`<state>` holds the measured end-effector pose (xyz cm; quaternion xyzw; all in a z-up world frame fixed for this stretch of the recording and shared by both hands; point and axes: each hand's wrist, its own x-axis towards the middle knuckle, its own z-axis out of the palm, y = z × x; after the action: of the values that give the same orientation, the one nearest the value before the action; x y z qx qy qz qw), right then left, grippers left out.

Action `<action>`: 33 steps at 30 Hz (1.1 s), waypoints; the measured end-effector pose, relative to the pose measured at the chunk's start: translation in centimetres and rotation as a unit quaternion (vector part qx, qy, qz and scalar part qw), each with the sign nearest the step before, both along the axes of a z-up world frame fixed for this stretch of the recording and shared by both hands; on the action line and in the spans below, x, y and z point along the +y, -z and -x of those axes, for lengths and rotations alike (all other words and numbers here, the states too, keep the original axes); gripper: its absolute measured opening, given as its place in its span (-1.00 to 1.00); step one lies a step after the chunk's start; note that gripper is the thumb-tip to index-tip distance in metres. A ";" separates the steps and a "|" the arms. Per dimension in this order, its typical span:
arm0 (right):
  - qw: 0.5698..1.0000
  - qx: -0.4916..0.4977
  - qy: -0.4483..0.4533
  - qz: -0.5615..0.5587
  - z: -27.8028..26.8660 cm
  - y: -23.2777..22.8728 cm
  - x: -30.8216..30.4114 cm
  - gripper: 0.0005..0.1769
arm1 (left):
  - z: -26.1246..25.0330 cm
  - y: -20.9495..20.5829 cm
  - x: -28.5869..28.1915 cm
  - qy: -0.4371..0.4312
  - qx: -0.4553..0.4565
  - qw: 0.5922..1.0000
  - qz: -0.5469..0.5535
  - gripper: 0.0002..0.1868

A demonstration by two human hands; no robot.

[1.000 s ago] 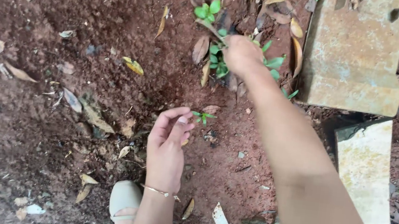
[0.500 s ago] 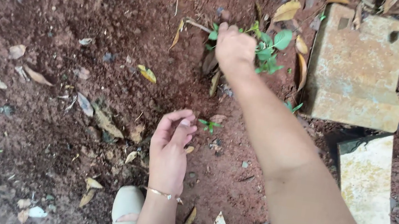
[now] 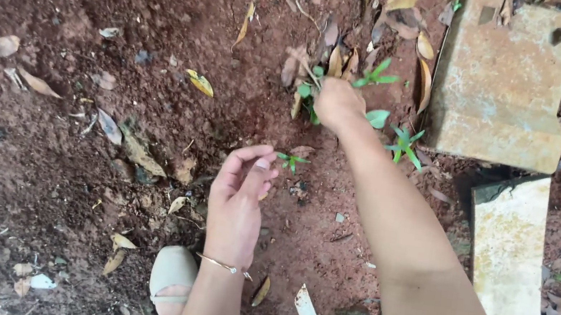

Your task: Picking up small pieces of debris and rocks from the ground and then weeding small plants.

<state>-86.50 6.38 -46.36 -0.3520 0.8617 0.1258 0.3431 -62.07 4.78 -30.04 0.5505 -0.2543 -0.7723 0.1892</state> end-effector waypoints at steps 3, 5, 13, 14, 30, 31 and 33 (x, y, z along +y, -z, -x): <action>0.995 -0.021 0.051 0.084 -1.7 -2.5 0.7 -0.72 | -1.0 0.2 -0.3 0.009 -0.011 1.000 0.014 -0.80; 0.990 -0.036 0.081 0.112 -3.4 -5.8 0.8 -0.71 | -1.6 0.6 -0.4 0.012 -0.019 1.000 0.021 -0.80; 0.984 -0.133 0.031 -0.116 -8.4 -1.0 5.3 -0.60 | -1.2 0.1 -0.1 0.006 -0.021 1.000 0.013 -0.79; 0.985 -0.128 0.031 -0.113 -7.4 -1.8 4.6 -0.60 | -1.0 0.4 -0.1 0.006 -0.016 1.000 0.016 -0.79; 0.919 0.220 -0.015 0.328 14.2 -16.0 -2.8 -0.17 | 0.3 -4.0 -0.1 0.022 0.017 0.999 0.046 -0.80; 0.910 0.207 -0.017 0.360 14.1 -16.0 -1.6 -0.34 | 0.3 -5.1 0.2 0.027 0.024 0.998 0.054 -0.80; 0.939 0.191 0.002 0.285 9.6 -17.4 2.7 -0.61 | -0.7 -5.6 1.9 0.047 0.023 0.996 0.071 -0.81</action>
<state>-96.08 9.12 -28.93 -0.4023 0.9116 -0.0611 0.0577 -61.40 6.70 -24.41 0.5049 -0.3296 -0.7732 0.1966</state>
